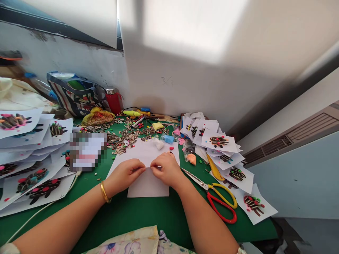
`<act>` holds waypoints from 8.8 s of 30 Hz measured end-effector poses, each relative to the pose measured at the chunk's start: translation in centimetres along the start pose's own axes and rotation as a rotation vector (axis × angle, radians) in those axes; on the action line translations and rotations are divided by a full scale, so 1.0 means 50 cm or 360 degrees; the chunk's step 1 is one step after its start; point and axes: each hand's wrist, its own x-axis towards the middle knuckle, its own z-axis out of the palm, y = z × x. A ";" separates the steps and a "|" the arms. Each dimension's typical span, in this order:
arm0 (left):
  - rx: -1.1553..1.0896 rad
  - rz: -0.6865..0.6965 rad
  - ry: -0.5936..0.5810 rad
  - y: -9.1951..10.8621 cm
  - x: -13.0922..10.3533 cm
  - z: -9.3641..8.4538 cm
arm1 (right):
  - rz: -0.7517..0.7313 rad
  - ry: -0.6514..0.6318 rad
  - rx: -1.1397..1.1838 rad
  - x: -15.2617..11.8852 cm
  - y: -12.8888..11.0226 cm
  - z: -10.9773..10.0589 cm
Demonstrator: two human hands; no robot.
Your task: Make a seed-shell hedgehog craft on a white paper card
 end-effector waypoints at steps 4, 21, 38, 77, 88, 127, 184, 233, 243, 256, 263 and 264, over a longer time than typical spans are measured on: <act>0.0090 -0.0072 0.0062 -0.007 0.003 -0.008 | 0.0034 0.0004 0.0053 -0.002 0.026 -0.013; -0.0427 -0.0323 0.0501 -0.031 0.021 -0.037 | 0.0511 -0.0124 0.0687 -0.009 0.047 -0.024; -0.2243 -0.0796 0.0509 0.015 0.014 0.045 | 0.0623 0.0387 0.1143 0.003 0.007 0.023; -0.2444 -0.0898 0.0517 -0.004 0.015 0.014 | 0.1226 0.0181 0.1656 -0.354 -0.079 -0.056; -0.2650 -0.1073 0.0684 -0.004 0.019 -0.013 | 0.0997 -0.0048 0.2634 -0.282 -0.187 0.036; -0.2561 -0.0800 0.0564 -0.006 0.015 0.006 | 0.0989 0.0048 0.2690 -0.268 -0.185 0.062; -0.2256 -0.0468 0.0685 0.018 0.000 0.055 | 0.0699 0.0115 0.3036 -0.206 -0.176 0.079; -0.2110 -0.0569 0.0466 0.045 -0.015 0.052 | 0.0753 0.0160 0.2974 -0.195 -0.164 0.062; -0.2056 -0.0594 0.0329 0.038 -0.018 0.067 | 0.0729 0.0204 0.2972 -0.193 -0.160 0.059; -0.2089 -0.0637 0.0340 0.052 -0.023 0.068 | 0.0691 0.0309 0.3033 -0.201 -0.142 0.072; -0.2037 -0.0627 0.0290 0.053 -0.024 0.072 | 0.0701 0.0317 0.2940 -0.189 -0.148 0.056; -0.2037 -0.0628 0.0295 0.054 -0.024 0.072 | 0.0694 0.0324 0.2940 -0.188 -0.149 0.056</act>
